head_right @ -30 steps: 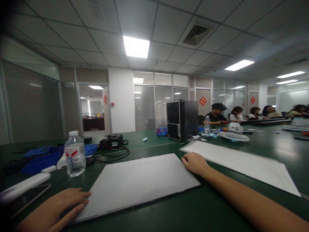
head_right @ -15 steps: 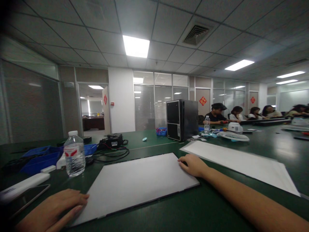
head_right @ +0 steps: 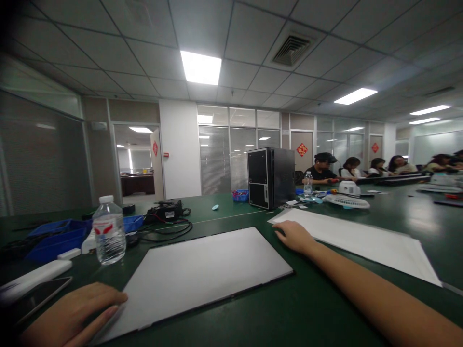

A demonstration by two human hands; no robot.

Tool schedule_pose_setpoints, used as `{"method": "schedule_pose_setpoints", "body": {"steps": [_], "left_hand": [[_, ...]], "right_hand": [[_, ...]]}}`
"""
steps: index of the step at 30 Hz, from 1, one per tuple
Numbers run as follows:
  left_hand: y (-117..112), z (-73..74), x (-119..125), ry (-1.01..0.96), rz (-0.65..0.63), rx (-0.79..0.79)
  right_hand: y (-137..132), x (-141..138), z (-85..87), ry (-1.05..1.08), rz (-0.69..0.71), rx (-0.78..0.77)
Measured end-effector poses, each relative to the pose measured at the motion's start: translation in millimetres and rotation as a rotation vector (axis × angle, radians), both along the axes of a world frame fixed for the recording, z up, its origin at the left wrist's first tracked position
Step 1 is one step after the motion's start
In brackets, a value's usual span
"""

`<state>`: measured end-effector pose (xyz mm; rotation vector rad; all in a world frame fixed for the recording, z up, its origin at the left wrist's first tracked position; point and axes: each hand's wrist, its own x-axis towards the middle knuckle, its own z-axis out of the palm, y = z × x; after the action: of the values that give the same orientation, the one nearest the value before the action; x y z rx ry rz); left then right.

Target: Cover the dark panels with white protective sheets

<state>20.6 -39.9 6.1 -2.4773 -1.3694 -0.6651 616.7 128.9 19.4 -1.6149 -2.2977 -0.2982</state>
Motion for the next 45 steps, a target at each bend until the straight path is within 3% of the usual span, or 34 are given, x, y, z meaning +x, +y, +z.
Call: {"method": "schedule_pose_setpoints", "body": {"steps": [5,9,22,45], "left_hand": [[-3.0,2.1,-1.2,0.018,-0.015,-0.011],[-5.6,4.2,-0.2,0.015,-0.012,-0.027],[-2.1,0.9,1.7,-0.009,-0.040,0.012],[-2.1,0.9,0.8,0.004,-0.023,-0.003]], "right_hand": [[21.0,42.0,-17.2,-0.029,-0.334,-0.085],[27.6,59.3,-25.1,-0.022,-0.424,-0.176],[19.2,44.6,-13.5,-0.092,-0.290,-0.133],[21.1,31.2,-22.3,-0.180,-0.289,-0.135]]}}
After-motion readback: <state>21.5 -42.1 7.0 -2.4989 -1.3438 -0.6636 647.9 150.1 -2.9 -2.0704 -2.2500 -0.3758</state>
